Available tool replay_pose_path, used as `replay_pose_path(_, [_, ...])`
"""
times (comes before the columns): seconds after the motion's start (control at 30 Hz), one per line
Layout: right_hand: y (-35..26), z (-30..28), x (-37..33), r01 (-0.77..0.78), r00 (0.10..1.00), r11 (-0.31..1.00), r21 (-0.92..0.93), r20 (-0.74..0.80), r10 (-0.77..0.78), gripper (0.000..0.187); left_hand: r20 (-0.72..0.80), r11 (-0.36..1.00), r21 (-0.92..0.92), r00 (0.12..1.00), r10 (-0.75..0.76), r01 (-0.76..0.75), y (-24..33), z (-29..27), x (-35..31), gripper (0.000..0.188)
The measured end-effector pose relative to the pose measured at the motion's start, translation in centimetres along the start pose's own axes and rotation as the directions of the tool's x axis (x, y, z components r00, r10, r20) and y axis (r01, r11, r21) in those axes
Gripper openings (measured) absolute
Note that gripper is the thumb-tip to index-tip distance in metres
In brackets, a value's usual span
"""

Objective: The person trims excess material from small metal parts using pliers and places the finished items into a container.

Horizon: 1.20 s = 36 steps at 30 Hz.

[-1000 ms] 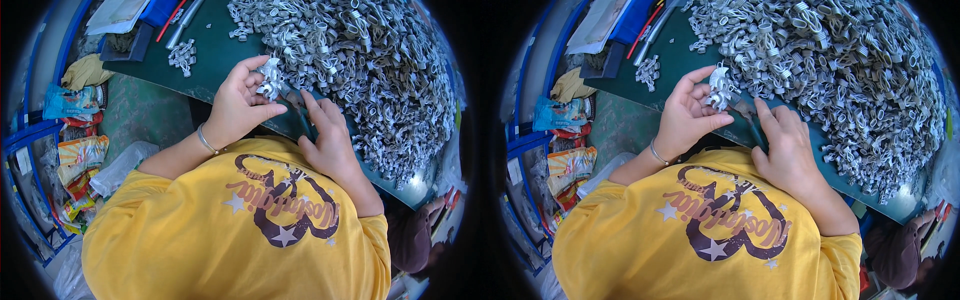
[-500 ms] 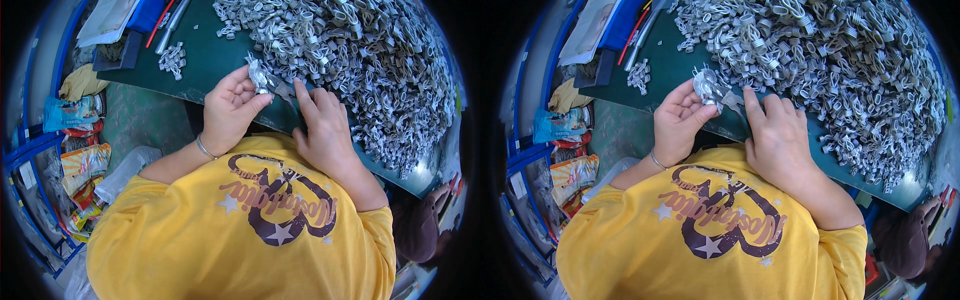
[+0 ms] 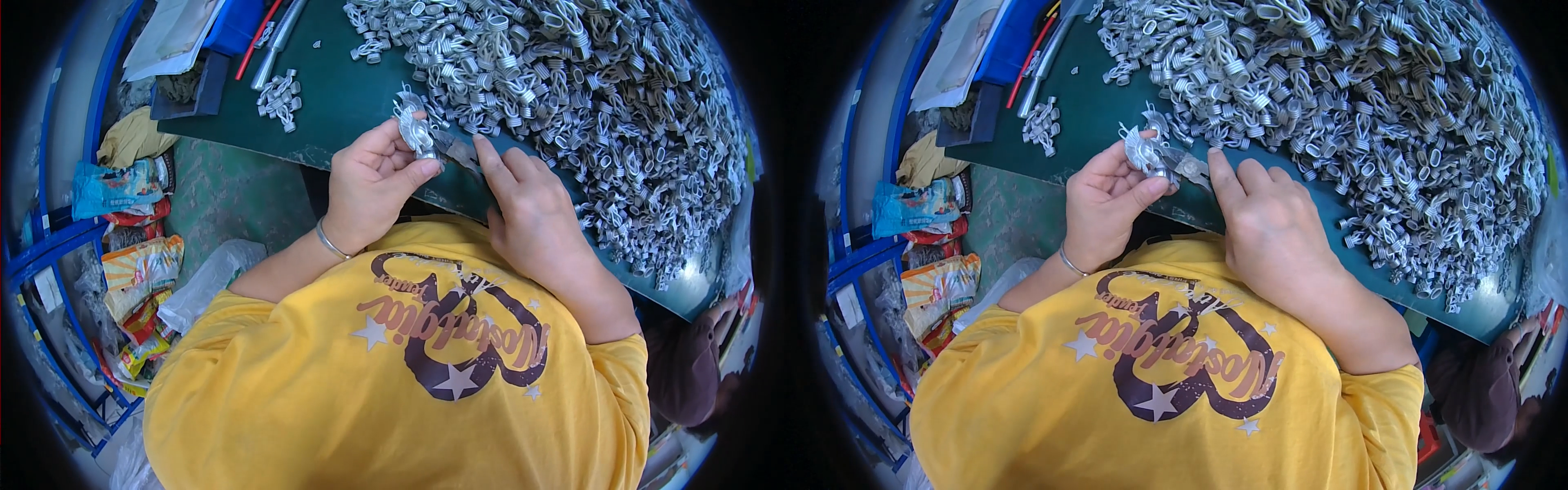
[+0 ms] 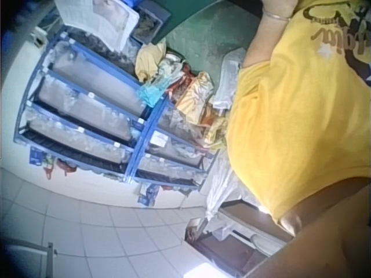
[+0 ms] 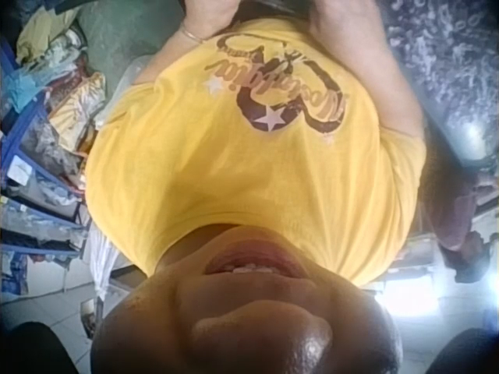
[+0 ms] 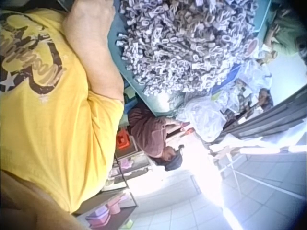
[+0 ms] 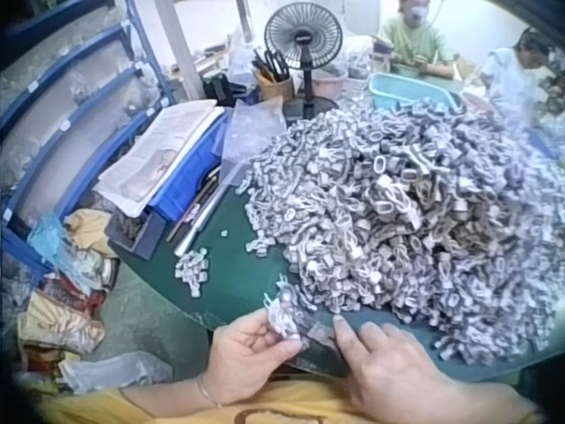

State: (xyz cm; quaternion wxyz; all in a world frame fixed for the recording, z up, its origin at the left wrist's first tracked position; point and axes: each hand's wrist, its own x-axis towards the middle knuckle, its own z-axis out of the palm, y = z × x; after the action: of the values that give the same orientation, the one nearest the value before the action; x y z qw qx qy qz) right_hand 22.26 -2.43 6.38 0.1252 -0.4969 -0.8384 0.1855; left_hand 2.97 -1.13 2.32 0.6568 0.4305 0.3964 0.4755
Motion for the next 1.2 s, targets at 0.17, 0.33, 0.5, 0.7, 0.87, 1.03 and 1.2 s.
replay_pose_path(0.17, [0.3, -0.2, -0.1, 0.057, 0.998, 0.998, 0.019, -0.005, -0.057, 0.057, 0.045, 0.994, 0.05, 0.994, -0.099, 0.097, 0.8, -0.7, 0.0, 0.046])
replay_pose_path(0.33, [0.6, -0.8, -0.2, 0.047, 0.997, 0.995, 0.092, 0.051, -0.051, 0.056, 0.13, 0.987, 0.046, 0.979, -0.159, 0.154, 1.4, -1.5, 0.4, 0.043])
replay_pose_path(0.5, [0.9, -1.7, 0.0, -0.023, 0.985, 0.967, 0.256, 0.173, -0.022, 0.055, 0.194, 0.975, 0.085, 0.956, -0.22, 0.207, 1.2, -2.5, 0.3, 0.046])
replay_pose_path(0.7, [1.3, -1.8, 0.2, -0.052, 0.978, 0.91, 0.412, 0.203, -0.036, 0.055, 0.225, 0.969, -0.062, 0.95, -0.218, 0.237, 1.4, -2.6, 0.7, 0.045])
replay_pose_path(0.87, [1.0, -2.3, 0.2, 0.02, 0.993, 0.978, 0.209, 0.11, -0.044, 0.057, 0.2, 0.947, -0.182, 0.953, -0.229, 0.266, 0.2, -2.4, 0.7, 0.043])
replay_pose_path(1.03, [0.7, -0.8, -0.3, 0.041, 0.997, 0.999, 0.0, -0.067, -0.04, 0.049, 0.053, 0.963, -0.219, 0.987, -0.151, 0.159, -0.6, -1.1, 0.7, 0.041])
replay_pose_path(1.2, [0.8, -1.3, -0.1, 0.07, 0.995, 0.966, -0.25, -0.053, -0.086, 0.049, 0.006, 0.996, -0.082, 1.0, -0.027, 0.027, -1.1, -1.4, 0.4, 0.038])
